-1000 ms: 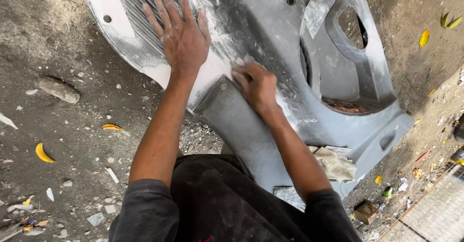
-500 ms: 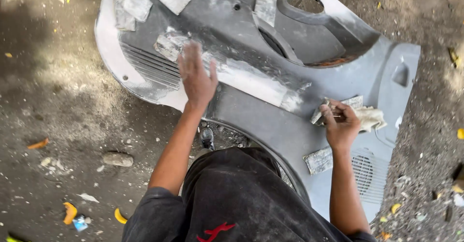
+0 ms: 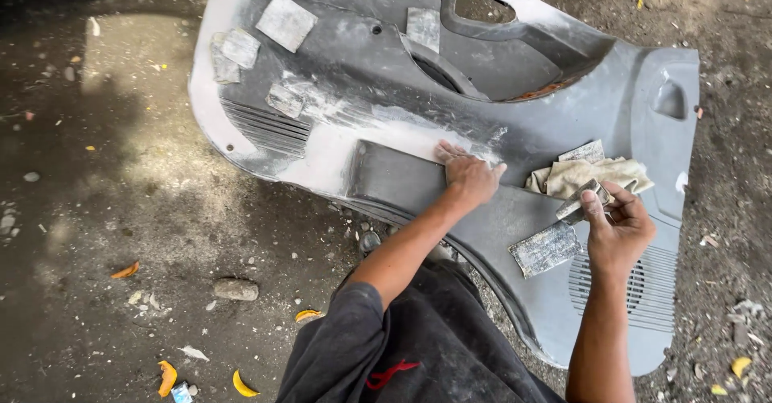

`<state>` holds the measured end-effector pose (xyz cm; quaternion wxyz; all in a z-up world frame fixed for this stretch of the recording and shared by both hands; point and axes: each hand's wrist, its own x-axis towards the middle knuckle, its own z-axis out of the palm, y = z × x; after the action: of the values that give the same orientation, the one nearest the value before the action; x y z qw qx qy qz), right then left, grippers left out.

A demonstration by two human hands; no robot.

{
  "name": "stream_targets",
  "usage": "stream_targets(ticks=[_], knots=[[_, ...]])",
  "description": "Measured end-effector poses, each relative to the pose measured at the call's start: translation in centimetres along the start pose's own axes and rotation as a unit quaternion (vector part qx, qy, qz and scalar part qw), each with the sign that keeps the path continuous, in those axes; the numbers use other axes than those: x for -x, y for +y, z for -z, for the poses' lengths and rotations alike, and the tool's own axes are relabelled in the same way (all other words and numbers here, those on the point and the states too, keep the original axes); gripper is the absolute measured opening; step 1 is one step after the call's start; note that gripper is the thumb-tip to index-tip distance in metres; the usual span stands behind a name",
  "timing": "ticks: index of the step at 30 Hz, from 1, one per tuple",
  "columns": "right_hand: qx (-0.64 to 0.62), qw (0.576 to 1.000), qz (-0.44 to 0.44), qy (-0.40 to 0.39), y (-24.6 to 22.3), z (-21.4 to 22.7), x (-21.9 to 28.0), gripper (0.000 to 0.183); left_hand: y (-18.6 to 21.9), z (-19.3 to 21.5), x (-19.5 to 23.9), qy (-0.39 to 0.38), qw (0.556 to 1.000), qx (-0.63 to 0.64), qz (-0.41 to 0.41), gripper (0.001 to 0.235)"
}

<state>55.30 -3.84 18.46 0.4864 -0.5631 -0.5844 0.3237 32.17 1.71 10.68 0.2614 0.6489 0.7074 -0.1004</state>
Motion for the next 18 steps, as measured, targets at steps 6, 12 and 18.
stream_targets(ticks=[6, 12, 18], knots=[[-0.065, 0.997, 0.030, -0.006, 0.5, -2.9, -4.4, 0.033, -3.3, -0.7, -0.8, -0.048, 0.988, 0.035, -0.145, 0.079], [-0.082, 0.994, 0.049, -0.051, 2.5, -6.0, -3.9, 0.025, -14.8, 1.0, 0.0, -0.020, 0.994, 0.063, -0.087, 0.076], [-0.113, 0.993, -0.003, -0.044, 2.0, -8.1, -2.7, 0.030, -24.7, 0.1, -0.8, 0.053, 0.992, 0.114, -0.015, 0.072]])
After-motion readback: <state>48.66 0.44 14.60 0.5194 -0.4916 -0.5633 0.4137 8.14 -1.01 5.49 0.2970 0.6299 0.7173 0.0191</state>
